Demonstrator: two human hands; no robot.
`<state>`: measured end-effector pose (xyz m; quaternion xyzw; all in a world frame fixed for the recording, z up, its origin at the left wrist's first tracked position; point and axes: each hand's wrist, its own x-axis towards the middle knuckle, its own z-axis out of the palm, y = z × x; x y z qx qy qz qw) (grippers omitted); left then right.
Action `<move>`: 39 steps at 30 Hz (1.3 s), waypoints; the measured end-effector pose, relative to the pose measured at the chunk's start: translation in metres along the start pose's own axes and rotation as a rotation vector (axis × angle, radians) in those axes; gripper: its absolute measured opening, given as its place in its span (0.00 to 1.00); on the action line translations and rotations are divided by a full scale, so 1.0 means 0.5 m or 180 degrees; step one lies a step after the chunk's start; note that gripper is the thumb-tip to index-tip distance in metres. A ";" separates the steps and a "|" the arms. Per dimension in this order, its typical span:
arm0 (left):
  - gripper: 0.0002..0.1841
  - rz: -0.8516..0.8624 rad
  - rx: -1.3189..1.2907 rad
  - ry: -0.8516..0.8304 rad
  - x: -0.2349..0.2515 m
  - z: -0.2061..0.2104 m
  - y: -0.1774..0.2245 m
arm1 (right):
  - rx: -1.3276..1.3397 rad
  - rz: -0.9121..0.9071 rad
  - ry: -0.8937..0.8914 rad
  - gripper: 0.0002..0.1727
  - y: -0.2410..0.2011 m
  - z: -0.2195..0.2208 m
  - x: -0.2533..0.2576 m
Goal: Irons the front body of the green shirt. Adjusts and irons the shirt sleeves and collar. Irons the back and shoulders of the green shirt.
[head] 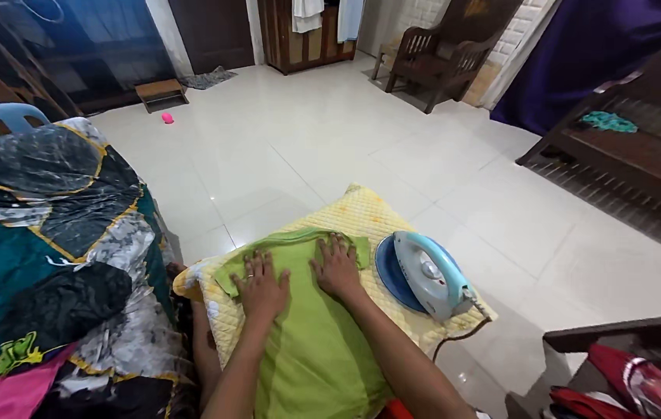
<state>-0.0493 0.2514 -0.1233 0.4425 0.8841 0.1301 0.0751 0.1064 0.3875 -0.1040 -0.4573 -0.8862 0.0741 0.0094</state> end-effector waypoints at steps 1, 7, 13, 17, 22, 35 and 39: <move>0.48 -0.0122 0.0017 -0.0019 0.003 -0.004 -0.014 | -0.0058 0.0087 -0.0059 0.45 0.005 -0.005 0.003; 0.48 -0.0738 0.0067 -0.0051 0.016 -0.032 -0.076 | 0.0220 0.0202 -0.0335 0.48 0.015 -0.069 -0.014; 0.45 -0.0293 -0.0104 0.0083 -0.123 -0.084 -0.002 | 0.0371 0.0863 0.0962 0.36 0.136 -0.235 -0.114; 0.42 0.0882 -0.0237 -0.0243 -0.269 -0.036 0.127 | 0.0333 0.1472 0.0676 0.36 0.200 -0.283 -0.143; 0.42 0.0929 -0.0204 -0.0495 -0.357 0.032 0.177 | 0.0275 0.1925 0.0033 0.43 0.242 -0.325 -0.172; 0.47 -0.0348 -0.0136 0.0042 -0.398 -0.005 -0.031 | 0.1010 0.0575 -0.0180 0.34 0.051 -0.274 -0.386; 0.47 -0.0590 -0.0513 0.0270 -0.437 0.003 -0.057 | 0.1101 0.0162 -0.0656 0.34 -0.061 -0.215 -0.415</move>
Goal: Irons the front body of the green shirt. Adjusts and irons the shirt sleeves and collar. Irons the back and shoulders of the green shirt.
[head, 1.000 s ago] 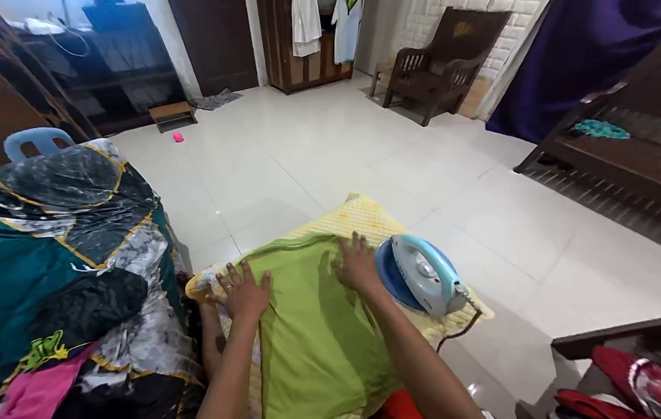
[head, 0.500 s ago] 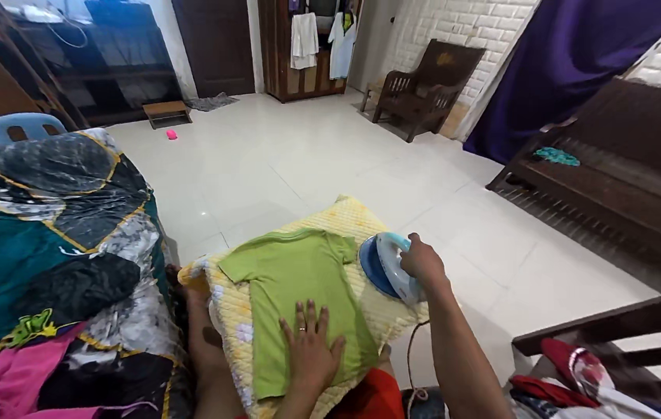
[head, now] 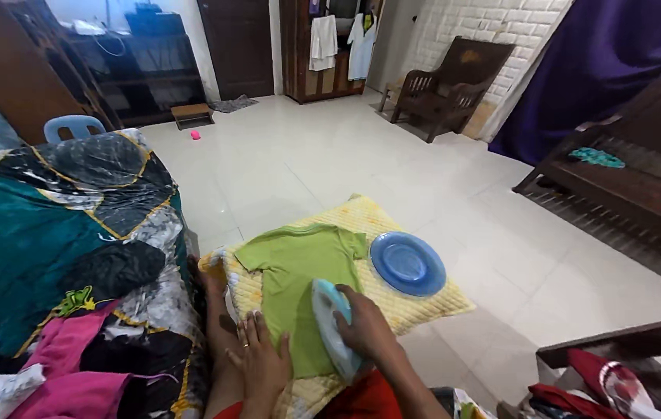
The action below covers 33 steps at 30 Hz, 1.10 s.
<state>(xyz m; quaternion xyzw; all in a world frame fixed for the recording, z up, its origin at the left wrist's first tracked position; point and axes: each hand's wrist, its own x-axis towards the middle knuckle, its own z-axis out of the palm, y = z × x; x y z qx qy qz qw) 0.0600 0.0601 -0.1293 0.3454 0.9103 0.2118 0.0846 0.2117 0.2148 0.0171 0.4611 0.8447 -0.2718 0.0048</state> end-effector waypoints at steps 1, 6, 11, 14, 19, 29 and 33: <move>0.47 -0.0043 -0.0100 0.0019 -0.012 -0.004 -0.008 | -0.0056 -0.0013 -0.0106 0.34 -0.022 0.018 0.000; 0.47 -0.0004 -0.0459 0.0211 -0.042 0.000 -0.041 | -0.0236 0.0067 -0.0071 0.34 -0.104 0.056 0.070; 0.45 -0.0004 -0.0473 0.0148 -0.033 0.002 -0.038 | -0.0200 0.0120 0.0141 0.31 -0.161 0.028 0.267; 0.44 0.0030 -0.0458 0.0174 -0.030 0.005 -0.040 | -0.0235 0.0087 0.0179 0.31 -0.184 0.014 0.368; 0.43 -0.0020 -0.0511 0.0157 -0.038 0.007 -0.039 | -0.0321 0.0134 0.0025 0.39 -0.184 0.023 0.374; 0.45 0.0103 -0.0454 0.0177 -0.037 0.001 -0.041 | -0.0476 0.0661 -0.0362 0.32 -0.118 0.055 0.020; 0.44 0.0218 -0.0547 0.0177 -0.031 -0.001 -0.042 | -0.0407 0.0751 -0.0334 0.32 -0.113 0.059 0.019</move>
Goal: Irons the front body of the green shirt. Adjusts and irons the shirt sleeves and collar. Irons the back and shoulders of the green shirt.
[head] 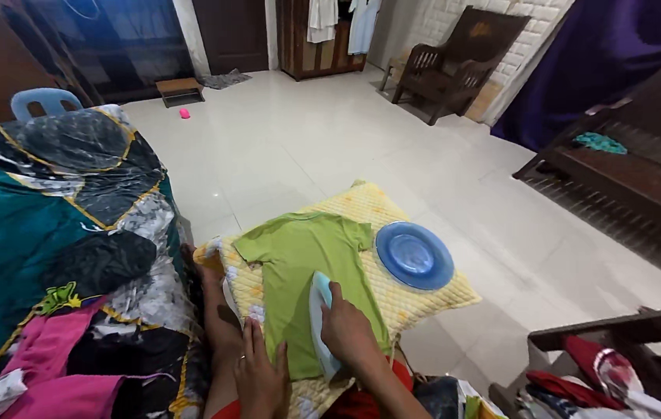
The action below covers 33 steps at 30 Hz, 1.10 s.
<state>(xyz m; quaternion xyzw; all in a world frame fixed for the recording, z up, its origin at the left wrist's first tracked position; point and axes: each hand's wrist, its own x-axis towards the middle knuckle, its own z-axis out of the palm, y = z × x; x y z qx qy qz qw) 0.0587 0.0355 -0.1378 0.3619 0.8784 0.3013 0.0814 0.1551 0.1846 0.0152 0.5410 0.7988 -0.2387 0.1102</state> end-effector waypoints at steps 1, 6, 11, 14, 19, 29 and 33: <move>0.44 -0.0012 0.0001 -0.0025 0.001 -0.002 0.000 | 0.0041 -0.0010 0.0048 0.32 -0.008 -0.005 0.018; 0.45 -0.0103 -0.0024 -0.0012 -0.003 0.003 -0.004 | 0.0261 0.0012 0.0414 0.37 -0.077 -0.075 0.192; 0.44 -0.0154 -0.0041 -0.0028 -0.005 0.008 -0.006 | 0.0235 -0.0012 0.0628 0.43 -0.112 -0.143 0.375; 0.44 -0.0176 -0.0063 -0.0050 -0.006 0.007 -0.003 | 0.0106 -0.0052 0.0588 0.44 -0.103 -0.146 0.377; 0.45 -0.0231 -0.0069 -0.0119 -0.005 0.007 -0.001 | 0.0009 0.0119 0.0443 0.41 -0.029 -0.100 0.228; 0.31 0.0923 0.0415 -0.0248 0.067 -0.017 0.173 | -0.0021 0.0502 0.0202 0.33 0.076 -0.031 0.010; 0.31 0.1189 0.0614 -0.0461 0.138 0.072 0.193 | 0.0150 0.0501 0.0338 0.33 0.055 -0.051 0.060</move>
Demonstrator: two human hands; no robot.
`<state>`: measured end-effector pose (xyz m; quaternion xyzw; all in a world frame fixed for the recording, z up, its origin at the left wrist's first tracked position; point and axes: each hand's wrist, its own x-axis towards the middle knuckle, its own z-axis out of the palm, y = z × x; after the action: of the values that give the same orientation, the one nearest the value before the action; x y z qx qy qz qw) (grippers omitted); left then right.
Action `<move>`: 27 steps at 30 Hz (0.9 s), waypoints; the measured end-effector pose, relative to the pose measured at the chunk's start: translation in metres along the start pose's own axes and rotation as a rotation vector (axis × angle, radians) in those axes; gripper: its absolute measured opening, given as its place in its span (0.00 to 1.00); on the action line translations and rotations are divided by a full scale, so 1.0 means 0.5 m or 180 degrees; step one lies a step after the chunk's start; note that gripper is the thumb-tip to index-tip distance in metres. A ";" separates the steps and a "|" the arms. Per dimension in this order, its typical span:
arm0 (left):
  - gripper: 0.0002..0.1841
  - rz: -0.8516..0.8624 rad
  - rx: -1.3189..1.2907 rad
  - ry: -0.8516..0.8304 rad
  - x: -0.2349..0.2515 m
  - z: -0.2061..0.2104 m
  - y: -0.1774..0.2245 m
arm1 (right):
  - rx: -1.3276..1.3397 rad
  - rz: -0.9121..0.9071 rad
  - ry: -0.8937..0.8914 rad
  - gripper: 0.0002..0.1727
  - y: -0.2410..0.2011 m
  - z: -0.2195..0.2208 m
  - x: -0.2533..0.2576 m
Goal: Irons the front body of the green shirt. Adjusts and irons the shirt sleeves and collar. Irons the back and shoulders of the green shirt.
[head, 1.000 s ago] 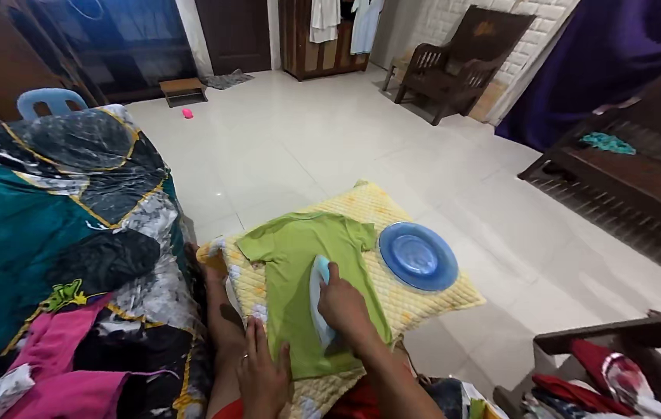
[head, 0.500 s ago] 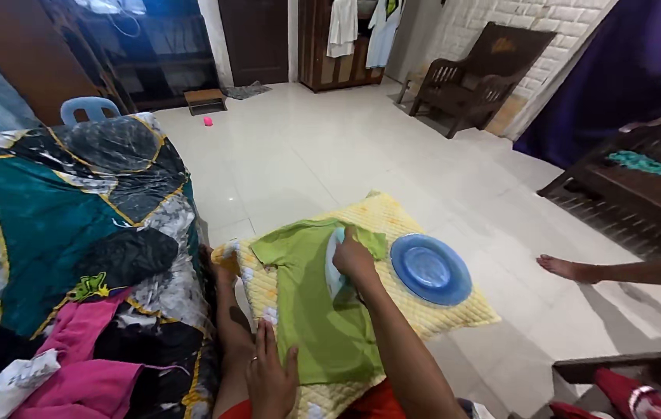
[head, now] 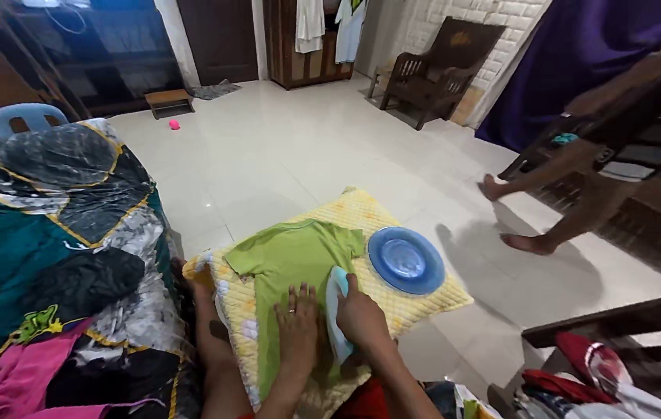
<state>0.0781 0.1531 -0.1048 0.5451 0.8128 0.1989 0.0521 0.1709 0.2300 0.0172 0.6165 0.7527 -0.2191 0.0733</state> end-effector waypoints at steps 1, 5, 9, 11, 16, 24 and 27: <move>0.33 -0.0051 0.0097 -0.0157 0.007 0.019 -0.008 | 0.0014 -0.0008 0.0033 0.33 -0.009 -0.008 0.022; 0.36 -0.0152 0.0273 -0.0422 0.003 0.030 -0.021 | 0.0115 -0.0175 0.0168 0.38 -0.053 -0.050 0.137; 0.36 -0.0164 0.0308 -0.0434 0.002 0.031 -0.024 | 0.0142 -0.0362 0.0216 0.42 -0.113 -0.090 0.266; 0.36 -0.0153 0.0365 -0.0361 0.005 0.033 -0.025 | 0.0114 -0.0410 0.0183 0.46 -0.142 -0.101 0.304; 0.36 -0.0177 0.0360 -0.0391 0.004 0.037 -0.022 | 0.0107 -0.0393 0.0258 0.52 -0.123 -0.077 0.283; 0.33 -0.0074 0.0416 -0.0349 -0.002 0.031 -0.019 | 0.0028 -0.0018 -0.0043 0.37 0.008 -0.023 0.029; 0.34 -0.0095 0.0513 -0.0356 0.002 0.041 -0.022 | 0.0031 0.0048 -0.0165 0.34 0.035 -0.016 -0.022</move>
<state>0.0744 0.1560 -0.1277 0.5455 0.8300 0.1013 0.0563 0.1914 0.2259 0.0245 0.6166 0.7448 -0.2381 0.0915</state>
